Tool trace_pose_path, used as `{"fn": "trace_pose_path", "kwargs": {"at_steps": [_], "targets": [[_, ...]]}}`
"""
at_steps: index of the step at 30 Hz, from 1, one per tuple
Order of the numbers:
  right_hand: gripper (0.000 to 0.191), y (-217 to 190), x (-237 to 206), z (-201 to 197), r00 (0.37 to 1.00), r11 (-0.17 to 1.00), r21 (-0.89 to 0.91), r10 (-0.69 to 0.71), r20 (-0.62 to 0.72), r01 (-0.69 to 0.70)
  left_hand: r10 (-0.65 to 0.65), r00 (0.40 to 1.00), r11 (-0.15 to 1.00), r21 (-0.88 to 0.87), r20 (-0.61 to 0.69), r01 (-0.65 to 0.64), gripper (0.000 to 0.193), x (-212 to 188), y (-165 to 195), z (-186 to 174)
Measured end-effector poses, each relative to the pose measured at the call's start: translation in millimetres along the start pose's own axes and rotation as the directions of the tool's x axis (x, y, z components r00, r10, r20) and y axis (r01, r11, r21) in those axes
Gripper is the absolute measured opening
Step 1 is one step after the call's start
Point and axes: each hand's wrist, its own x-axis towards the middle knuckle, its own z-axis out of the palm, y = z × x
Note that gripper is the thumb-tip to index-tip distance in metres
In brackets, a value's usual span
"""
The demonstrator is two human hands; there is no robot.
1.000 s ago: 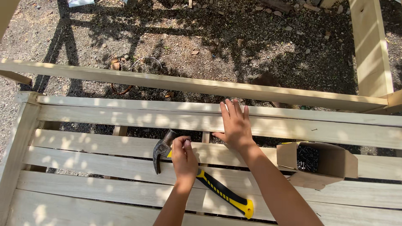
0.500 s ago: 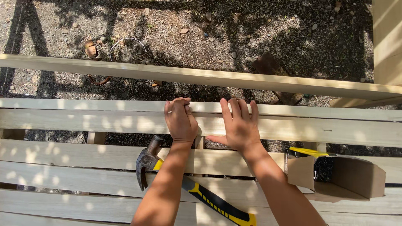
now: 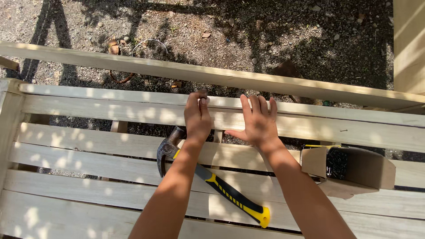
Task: The person hammers nails into wooden slats to fasten them onto a wooden frame structure outdoors. They take nails from a cardboard box, position each nail on a slat, and drive it in with a claw hammer, working along the slats.
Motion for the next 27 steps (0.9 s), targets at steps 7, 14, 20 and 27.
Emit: {"fn": "trace_pose_path", "kwargs": {"at_steps": [7,14,20,27], "targets": [[0.104,-28.2,10.7,-21.9,0.998,0.999,-0.007,0.045,0.035,-0.045,-0.18,0.958,0.977,0.068,-0.221,0.2,0.016,-77.4,-13.0,-114.2],[0.064,-121.7,-63.5,-69.4,0.874,0.828,0.533,-0.12,0.47,-0.173,-0.354,0.878,0.932,-0.196,-0.322,0.304,0.016,-134.5,-43.4,-122.0],[0.054,-120.1,-85.9,-63.1,0.945,0.858,0.512,-0.129,0.301,-0.046,-0.41,0.849,0.888,0.068,-0.333,0.455,0.015,-128.7,-21.1,-93.5],[0.044,-84.0,-103.3,-78.1,0.914,0.914,0.4,-0.098,0.393,-0.074,-0.73,0.676,0.656,-0.385,-0.102,0.65,0.017,-139.5,4.4,-89.3]]}}
